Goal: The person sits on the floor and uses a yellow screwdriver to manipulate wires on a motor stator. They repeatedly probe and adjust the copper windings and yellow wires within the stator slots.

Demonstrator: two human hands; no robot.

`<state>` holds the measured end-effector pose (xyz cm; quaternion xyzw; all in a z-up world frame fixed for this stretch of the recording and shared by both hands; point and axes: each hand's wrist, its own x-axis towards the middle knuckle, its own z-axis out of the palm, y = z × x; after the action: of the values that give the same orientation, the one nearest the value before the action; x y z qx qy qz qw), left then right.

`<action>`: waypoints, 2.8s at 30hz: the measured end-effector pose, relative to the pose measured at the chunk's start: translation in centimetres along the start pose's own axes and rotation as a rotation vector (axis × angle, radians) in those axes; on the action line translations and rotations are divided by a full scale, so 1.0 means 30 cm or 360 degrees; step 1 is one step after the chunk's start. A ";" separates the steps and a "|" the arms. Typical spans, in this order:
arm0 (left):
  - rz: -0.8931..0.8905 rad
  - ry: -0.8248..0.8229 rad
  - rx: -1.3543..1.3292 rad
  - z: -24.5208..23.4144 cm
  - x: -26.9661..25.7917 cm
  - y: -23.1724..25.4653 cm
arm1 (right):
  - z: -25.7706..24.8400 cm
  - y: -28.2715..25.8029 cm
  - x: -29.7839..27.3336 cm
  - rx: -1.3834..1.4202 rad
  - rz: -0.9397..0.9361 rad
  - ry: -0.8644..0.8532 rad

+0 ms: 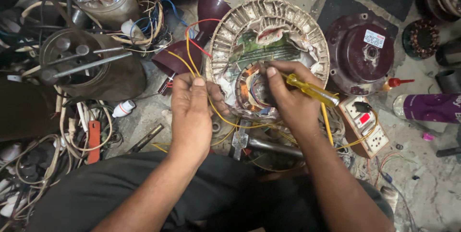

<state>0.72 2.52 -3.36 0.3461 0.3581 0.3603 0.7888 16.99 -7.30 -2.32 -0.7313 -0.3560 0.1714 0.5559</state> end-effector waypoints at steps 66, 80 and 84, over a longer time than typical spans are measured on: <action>-0.0028 -0.0072 0.0035 0.018 -0.012 0.015 | -0.005 -0.014 0.005 -0.0291 -0.0102 -0.0120; 0.0002 -0.0078 0.0052 0.017 -0.017 0.017 | -0.011 -0.013 0.004 -0.0360 -0.0142 -0.0125; -0.0026 -0.0064 0.0050 0.017 -0.020 0.013 | -0.009 -0.011 0.006 -0.0382 -0.0219 -0.0109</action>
<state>0.73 2.09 -2.60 0.3627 0.3505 0.3411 0.7932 17.17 -7.32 -1.89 -0.7600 -0.4421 0.1140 0.4625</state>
